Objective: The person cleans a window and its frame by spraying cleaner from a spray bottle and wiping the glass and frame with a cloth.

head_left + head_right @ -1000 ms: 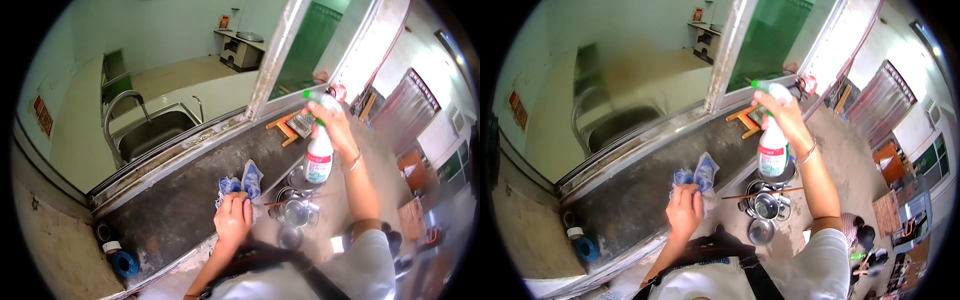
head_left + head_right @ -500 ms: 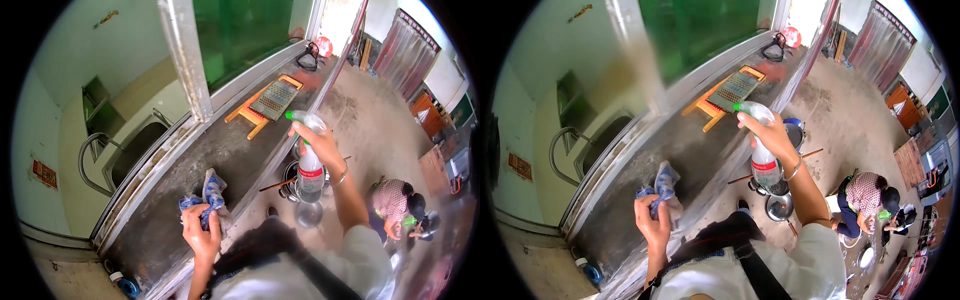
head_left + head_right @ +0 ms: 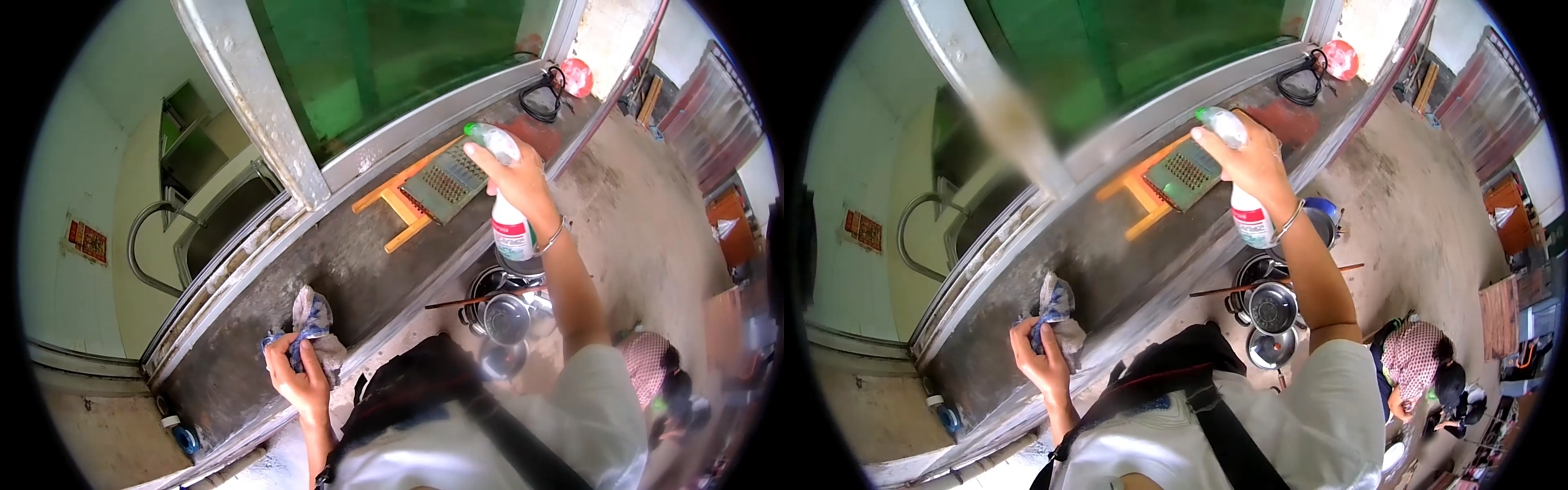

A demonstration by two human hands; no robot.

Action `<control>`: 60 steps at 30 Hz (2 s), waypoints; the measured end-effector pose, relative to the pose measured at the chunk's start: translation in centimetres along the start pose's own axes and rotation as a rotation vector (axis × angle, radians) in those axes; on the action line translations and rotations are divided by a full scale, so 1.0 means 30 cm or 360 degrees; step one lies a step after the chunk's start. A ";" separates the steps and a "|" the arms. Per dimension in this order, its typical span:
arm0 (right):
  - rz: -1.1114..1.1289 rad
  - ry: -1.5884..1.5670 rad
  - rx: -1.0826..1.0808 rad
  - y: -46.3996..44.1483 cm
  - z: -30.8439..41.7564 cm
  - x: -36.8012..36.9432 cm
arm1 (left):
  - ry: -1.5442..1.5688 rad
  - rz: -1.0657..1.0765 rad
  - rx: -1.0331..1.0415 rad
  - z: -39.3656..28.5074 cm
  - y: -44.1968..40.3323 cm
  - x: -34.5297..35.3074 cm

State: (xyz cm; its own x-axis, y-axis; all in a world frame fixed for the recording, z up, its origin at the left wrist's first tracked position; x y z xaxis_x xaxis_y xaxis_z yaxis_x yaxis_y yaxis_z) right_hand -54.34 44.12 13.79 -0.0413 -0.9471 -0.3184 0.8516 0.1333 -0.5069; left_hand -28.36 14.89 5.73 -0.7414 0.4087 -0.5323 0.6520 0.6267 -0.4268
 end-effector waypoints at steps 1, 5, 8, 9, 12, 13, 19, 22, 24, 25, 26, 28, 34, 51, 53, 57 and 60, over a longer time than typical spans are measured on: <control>0.0005 0.0045 0.0024 -0.020 -0.028 -0.018 | -0.0010 -0.0031 -0.0002 0.000 0.002 0.004; -0.0021 0.0137 0.0083 -0.076 -0.106 -0.097 | -0.0053 -0.0088 -0.0044 -0.019 0.002 0.012; -0.0201 0.0105 0.0169 -0.112 -0.203 -0.167 | -0.0087 -0.0117 -0.0064 -0.016 0.004 0.019; -0.0201 0.0108 0.0169 -0.123 -0.224 -0.189 | -0.0106 -0.0134 -0.0067 -0.017 0.006 0.020; -0.0335 0.0125 0.0168 -0.166 -0.279 -0.270 | -0.0136 -0.0198 -0.0121 -0.016 0.014 0.027; -0.0337 0.0125 0.0166 -0.181 -0.294 -0.292 | -0.0146 -0.0217 -0.0122 -0.021 0.014 0.029; -0.0572 0.0008 0.0189 -0.280 -0.413 -0.450 | -0.0244 -0.0289 -0.0209 -0.037 0.026 0.042; -0.0646 0.0058 0.0257 -0.332 -0.456 -0.524 | -0.0287 -0.0350 -0.0236 -0.034 0.033 0.052; -0.0701 0.0089 0.0287 -0.365 -0.497 -0.571 | -0.0332 -0.0416 -0.0229 -0.035 0.035 0.057; -0.0698 0.0081 0.0284 -0.381 -0.509 -0.592 | -0.0337 -0.0424 -0.0229 -0.038 0.035 0.065; -0.0709 0.0107 0.0253 -0.396 -0.513 -0.615 | -0.0350 -0.0463 -0.0198 -0.046 0.035 0.070; -0.0748 0.0113 0.0164 -0.432 -0.547 -0.661 | -0.0409 -0.0519 -0.0161 -0.048 0.040 0.077; -0.0738 0.0162 0.0245 -0.519 -0.596 -0.738 | -0.0534 -0.0585 -0.0166 -0.047 0.041 0.088; -0.0663 0.0196 0.0279 -0.558 -0.700 -0.791 | -0.0588 -0.0684 -0.0216 -0.042 0.054 0.095; -0.0754 -0.0008 0.0125 -0.550 -0.677 -0.842 | -0.0588 -0.0669 -0.0226 -0.042 0.054 0.094; -0.1128 -0.0026 -0.0100 -0.564 -0.616 -1.000 | -0.0532 -0.0642 -0.0257 -0.019 0.062 0.083; -0.1210 0.0015 -0.0097 -0.649 -0.704 -1.140 | -0.0545 -0.0632 -0.0303 -0.004 0.066 0.076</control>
State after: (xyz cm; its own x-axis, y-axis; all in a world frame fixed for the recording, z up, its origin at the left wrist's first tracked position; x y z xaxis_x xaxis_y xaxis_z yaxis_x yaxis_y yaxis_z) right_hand -80.54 80.09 17.64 -0.6096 -0.7821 0.1292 0.5568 -0.5385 -0.6324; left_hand -28.79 17.12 3.75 -0.8096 -0.1023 -0.5779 0.2692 0.8103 -0.5206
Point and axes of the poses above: each hand's wrist, its own y-axis away from the middle knuckle, its own x-axis out of the palm, z = x × y, the point moved 4 cm from there along -y, towards the middle knuckle, and after that the axes turned 13 degrees about -x, right-handed, at the moved point
